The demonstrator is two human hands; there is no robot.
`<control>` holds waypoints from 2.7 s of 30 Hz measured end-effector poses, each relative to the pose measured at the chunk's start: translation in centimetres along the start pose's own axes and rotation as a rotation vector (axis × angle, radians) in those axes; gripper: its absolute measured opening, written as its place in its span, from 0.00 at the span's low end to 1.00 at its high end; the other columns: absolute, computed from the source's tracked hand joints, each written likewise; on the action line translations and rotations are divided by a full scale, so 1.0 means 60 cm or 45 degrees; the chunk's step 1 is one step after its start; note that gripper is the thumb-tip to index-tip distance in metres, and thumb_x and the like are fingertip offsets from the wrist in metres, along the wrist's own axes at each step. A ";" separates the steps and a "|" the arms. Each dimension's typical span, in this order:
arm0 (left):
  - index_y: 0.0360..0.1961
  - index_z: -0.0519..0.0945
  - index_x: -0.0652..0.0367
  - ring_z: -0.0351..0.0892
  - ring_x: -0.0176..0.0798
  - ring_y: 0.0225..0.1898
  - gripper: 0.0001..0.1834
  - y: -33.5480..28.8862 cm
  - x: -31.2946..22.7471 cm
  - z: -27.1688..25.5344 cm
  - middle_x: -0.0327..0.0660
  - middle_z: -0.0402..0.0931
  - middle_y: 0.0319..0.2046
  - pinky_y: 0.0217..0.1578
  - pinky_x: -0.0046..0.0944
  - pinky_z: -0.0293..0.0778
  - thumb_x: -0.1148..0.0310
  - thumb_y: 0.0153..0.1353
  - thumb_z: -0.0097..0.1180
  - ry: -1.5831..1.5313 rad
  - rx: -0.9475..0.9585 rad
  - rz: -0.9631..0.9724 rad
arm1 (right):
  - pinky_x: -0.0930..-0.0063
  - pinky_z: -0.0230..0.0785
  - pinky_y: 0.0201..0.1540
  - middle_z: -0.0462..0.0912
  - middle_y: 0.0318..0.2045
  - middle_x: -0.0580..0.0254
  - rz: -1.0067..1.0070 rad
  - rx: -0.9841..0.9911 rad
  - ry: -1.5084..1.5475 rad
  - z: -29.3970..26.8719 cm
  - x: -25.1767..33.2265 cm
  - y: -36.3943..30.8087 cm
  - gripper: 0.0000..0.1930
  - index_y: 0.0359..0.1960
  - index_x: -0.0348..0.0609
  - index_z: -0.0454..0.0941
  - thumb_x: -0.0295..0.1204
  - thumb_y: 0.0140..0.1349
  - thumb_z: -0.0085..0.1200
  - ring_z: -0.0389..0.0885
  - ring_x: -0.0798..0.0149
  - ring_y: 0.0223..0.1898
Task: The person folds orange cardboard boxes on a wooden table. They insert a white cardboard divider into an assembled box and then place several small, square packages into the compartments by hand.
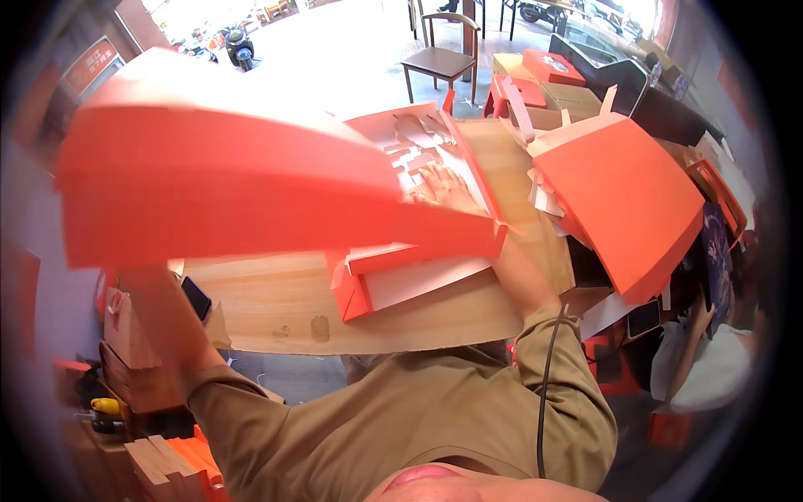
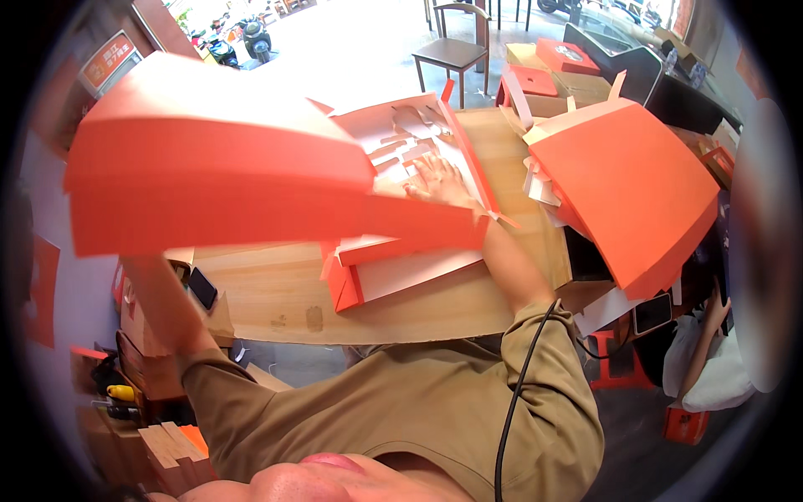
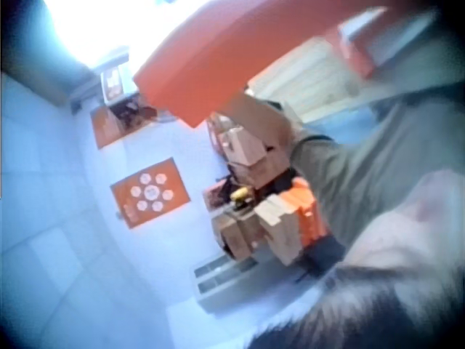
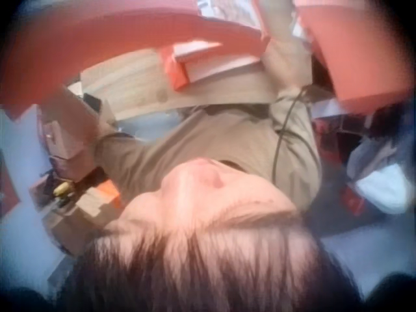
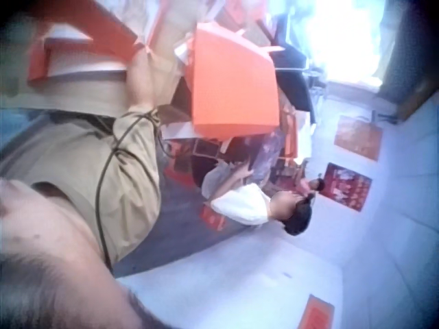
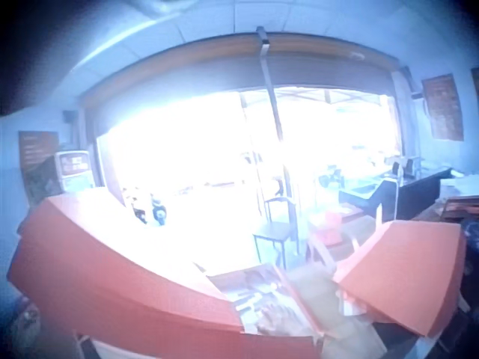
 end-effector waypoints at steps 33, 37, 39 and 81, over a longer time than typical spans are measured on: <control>0.73 0.72 0.42 0.82 0.55 0.57 0.42 -0.219 0.160 0.407 0.53 0.76 0.62 0.56 0.48 0.81 0.77 0.53 0.62 1.609 1.587 1.051 | 0.31 0.60 0.73 0.63 0.76 0.39 -0.442 0.141 3.037 -0.403 -0.014 0.014 0.53 0.78 0.46 0.59 0.78 0.67 0.34 0.63 0.37 0.76; 0.68 0.77 0.32 0.84 0.49 0.53 0.34 -0.303 0.209 0.375 0.47 0.80 0.56 0.52 0.46 0.82 0.71 0.60 0.58 1.638 1.569 1.261 | 0.33 0.62 0.72 0.65 0.75 0.40 -0.446 -0.049 3.104 -0.412 -0.046 -0.029 0.50 0.78 0.45 0.60 0.75 0.69 0.35 0.65 0.38 0.74; 0.68 0.77 0.32 0.84 0.47 0.53 0.34 -0.318 0.236 0.350 0.46 0.80 0.55 0.52 0.45 0.82 0.72 0.60 0.60 1.625 1.597 1.088 | 0.34 0.63 0.71 0.66 0.74 0.41 -0.375 -0.177 3.114 -0.402 -0.055 -0.072 0.49 0.77 0.45 0.61 0.73 0.70 0.36 0.66 0.39 0.74; 0.81 0.57 0.45 0.68 0.61 0.67 0.55 -0.498 0.480 0.357 0.57 0.65 0.68 0.61 0.64 0.70 0.40 0.57 0.68 1.830 1.583 -0.193 | 0.66 0.82 0.54 0.85 0.48 0.57 0.101 -1.136 2.250 -0.486 -0.147 -0.147 0.09 0.52 0.33 0.80 0.21 0.75 0.52 0.85 0.60 0.50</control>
Point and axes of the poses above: each hand's wrist, its own y-axis towards the middle knuckle, its own z-axis out of the palm, x = y × z, the point moved 6 cm from there along y, towards the middle knuckle
